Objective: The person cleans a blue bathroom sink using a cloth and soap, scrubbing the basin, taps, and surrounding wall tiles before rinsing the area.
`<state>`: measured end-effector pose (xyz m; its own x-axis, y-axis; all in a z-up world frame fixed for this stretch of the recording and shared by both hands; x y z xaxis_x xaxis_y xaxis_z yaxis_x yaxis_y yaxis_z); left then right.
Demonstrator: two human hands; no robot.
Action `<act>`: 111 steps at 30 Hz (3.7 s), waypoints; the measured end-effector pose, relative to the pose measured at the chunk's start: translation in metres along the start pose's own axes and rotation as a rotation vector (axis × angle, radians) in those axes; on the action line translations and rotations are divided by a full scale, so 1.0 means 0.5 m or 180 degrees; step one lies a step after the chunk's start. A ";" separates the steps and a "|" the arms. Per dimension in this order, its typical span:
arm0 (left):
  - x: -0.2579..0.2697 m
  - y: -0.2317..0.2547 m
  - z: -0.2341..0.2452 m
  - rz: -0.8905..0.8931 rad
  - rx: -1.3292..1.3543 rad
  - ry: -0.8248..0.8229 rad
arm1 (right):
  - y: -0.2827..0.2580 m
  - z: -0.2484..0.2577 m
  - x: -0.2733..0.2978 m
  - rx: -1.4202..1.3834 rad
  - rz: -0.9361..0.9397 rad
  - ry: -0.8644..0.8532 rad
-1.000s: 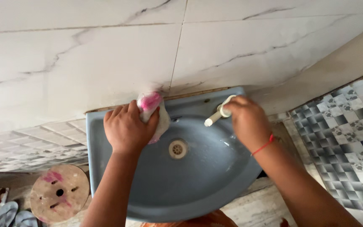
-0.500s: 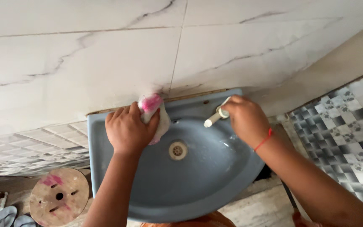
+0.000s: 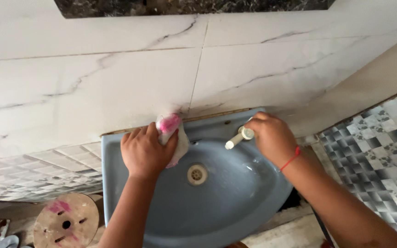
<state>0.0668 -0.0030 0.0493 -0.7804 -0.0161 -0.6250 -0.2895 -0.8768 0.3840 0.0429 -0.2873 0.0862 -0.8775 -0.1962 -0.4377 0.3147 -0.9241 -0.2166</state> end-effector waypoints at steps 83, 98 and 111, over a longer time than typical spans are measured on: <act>0.341 -0.195 0.059 0.3442 0.3362 0.0647 | -0.117 -0.310 0.178 -0.6135 -0.4095 -0.0910; 0.352 0.043 -0.083 0.4104 0.5271 -0.1119 | -0.316 -0.063 0.142 -0.1752 0.0065 -0.0105; 0.320 0.097 -0.096 0.4603 0.5279 -0.1322 | -0.097 -0.135 0.186 -0.3872 -0.2371 0.0102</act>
<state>-0.0457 -0.0712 -0.0648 -0.8021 0.1886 0.5666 0.5178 0.6923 0.5026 -0.0294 -0.2386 -0.0029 -0.9700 0.2244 0.0934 -0.0846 0.0486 -0.9952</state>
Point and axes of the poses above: each hand's wrist, its own x-axis away from the middle knuckle, its own z-axis out of the back of the hand, y = z × x, the point moved 8 cm from there along -x, towards the middle knuckle, and after that the axes turned 7 degrees about y, right-handed, at the moved point
